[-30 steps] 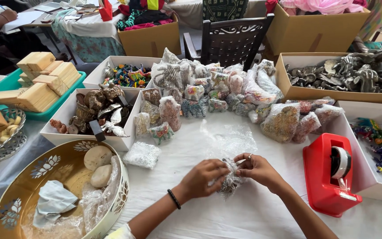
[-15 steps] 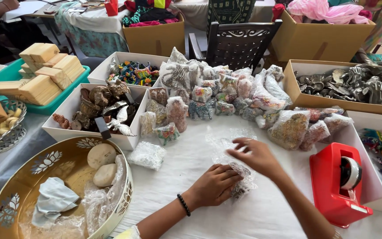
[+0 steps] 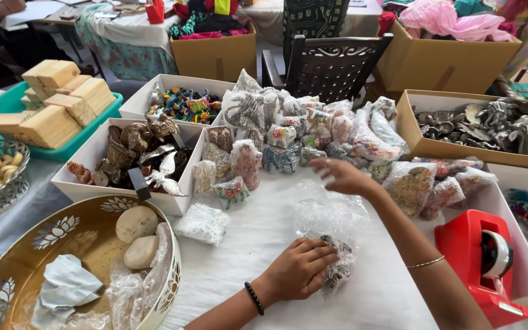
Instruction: The person wraps small decorative figurines in bubble wrap and secures them with tape. The person handles multiple items one at a time, wrapping each carefully and placing the finished packages on the table.
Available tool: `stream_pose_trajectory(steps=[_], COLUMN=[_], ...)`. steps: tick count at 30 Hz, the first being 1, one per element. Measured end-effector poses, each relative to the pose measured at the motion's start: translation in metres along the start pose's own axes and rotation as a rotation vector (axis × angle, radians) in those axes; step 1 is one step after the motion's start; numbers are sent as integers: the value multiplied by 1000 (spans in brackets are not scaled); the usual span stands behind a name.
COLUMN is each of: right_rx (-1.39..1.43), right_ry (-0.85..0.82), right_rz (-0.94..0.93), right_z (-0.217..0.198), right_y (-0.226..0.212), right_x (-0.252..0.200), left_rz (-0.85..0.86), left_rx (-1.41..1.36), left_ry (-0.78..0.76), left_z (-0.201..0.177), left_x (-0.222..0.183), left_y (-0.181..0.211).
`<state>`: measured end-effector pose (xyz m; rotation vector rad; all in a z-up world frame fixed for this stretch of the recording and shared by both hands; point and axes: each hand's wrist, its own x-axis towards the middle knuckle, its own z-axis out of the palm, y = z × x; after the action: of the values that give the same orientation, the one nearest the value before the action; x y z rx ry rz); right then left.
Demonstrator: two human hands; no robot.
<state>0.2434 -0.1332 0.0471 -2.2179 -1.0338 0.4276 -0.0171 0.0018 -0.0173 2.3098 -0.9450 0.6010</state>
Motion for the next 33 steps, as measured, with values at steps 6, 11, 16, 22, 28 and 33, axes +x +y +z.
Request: stream_pose_trajectory(steps=[6, 11, 16, 22, 28, 33], right_rx=[-174, -731, -1218, -1041, -997, -1007], right_ry=[-297, -644, -803, -468, -269, -83], right_rz=[-532, -552, -456, -773, -897, -907], right_z=[15, 62, 60, 34, 6, 9], right_y=[-118, -117, -109, -75, -43, -35], right_x=[-13, -9, -21, -57, -88, -138], left_rz=[-30, 2, 7, 9, -35, 27], left_rx=[-15, 4, 2, 48, 75, 278], left_ry=[-11, -9, -16, -26, -47, 35], left_z=[4, 4, 3, 6, 13, 8], left_x=[-2, -2, -1, -2, -5, -2], left_y=[0, -2, -1, -1, -4, 3])
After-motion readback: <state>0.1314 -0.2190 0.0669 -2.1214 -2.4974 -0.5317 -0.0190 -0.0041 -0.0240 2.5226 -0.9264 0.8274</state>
